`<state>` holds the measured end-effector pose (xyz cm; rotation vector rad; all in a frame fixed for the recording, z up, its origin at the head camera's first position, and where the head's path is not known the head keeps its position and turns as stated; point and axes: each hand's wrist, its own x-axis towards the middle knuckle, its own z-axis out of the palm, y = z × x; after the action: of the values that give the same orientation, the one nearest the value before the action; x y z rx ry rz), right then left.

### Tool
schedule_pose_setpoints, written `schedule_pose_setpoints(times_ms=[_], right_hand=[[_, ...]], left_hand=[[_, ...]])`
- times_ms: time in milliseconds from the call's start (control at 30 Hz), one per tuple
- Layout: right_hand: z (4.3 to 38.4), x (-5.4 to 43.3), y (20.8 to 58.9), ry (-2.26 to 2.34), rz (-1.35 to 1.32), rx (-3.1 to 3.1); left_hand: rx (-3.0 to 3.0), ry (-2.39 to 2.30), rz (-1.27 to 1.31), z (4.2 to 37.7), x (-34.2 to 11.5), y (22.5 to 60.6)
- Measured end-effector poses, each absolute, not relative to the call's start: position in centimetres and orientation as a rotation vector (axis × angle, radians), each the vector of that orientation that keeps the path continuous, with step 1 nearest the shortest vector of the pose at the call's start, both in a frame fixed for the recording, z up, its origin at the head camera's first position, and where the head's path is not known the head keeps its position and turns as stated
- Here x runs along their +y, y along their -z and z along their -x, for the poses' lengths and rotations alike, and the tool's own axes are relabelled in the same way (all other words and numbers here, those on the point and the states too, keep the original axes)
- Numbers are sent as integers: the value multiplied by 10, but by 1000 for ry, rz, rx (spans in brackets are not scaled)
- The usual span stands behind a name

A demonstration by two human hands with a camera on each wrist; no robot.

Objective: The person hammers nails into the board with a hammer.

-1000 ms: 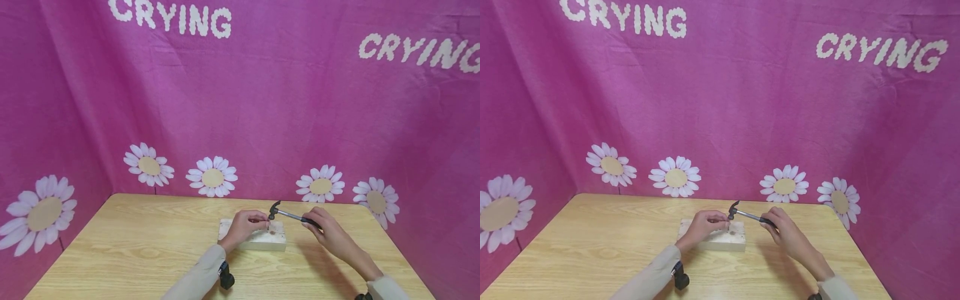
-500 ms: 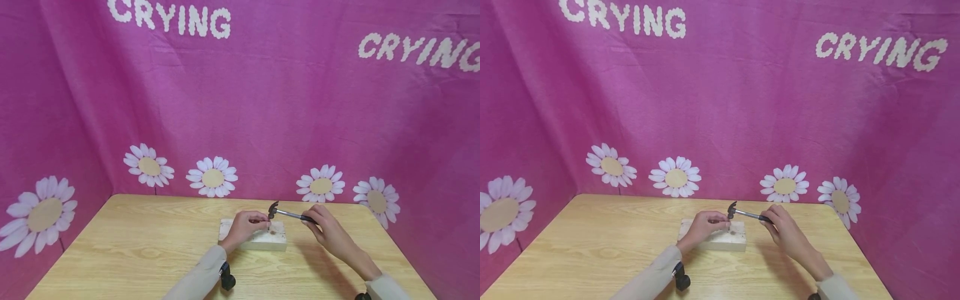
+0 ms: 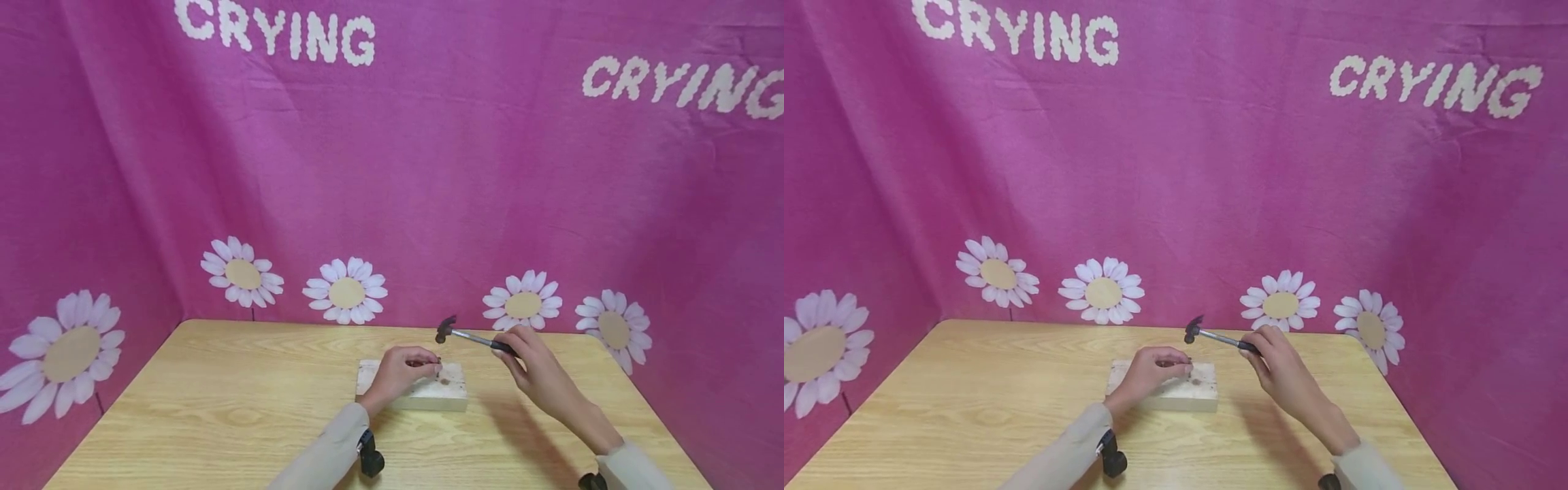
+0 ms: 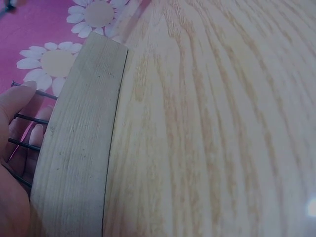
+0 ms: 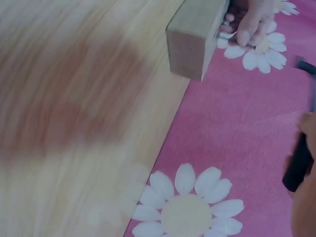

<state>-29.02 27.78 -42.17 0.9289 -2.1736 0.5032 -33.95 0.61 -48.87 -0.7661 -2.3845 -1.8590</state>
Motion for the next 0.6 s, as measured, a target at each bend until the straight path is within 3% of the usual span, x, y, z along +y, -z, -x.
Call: schedule_pose_setpoints(times_ms=[600], right_hand=[[290, 281, 431, -531, -988, -2202]], left_hand=[[-2429, 1823, 761, 342, 7, 493]])
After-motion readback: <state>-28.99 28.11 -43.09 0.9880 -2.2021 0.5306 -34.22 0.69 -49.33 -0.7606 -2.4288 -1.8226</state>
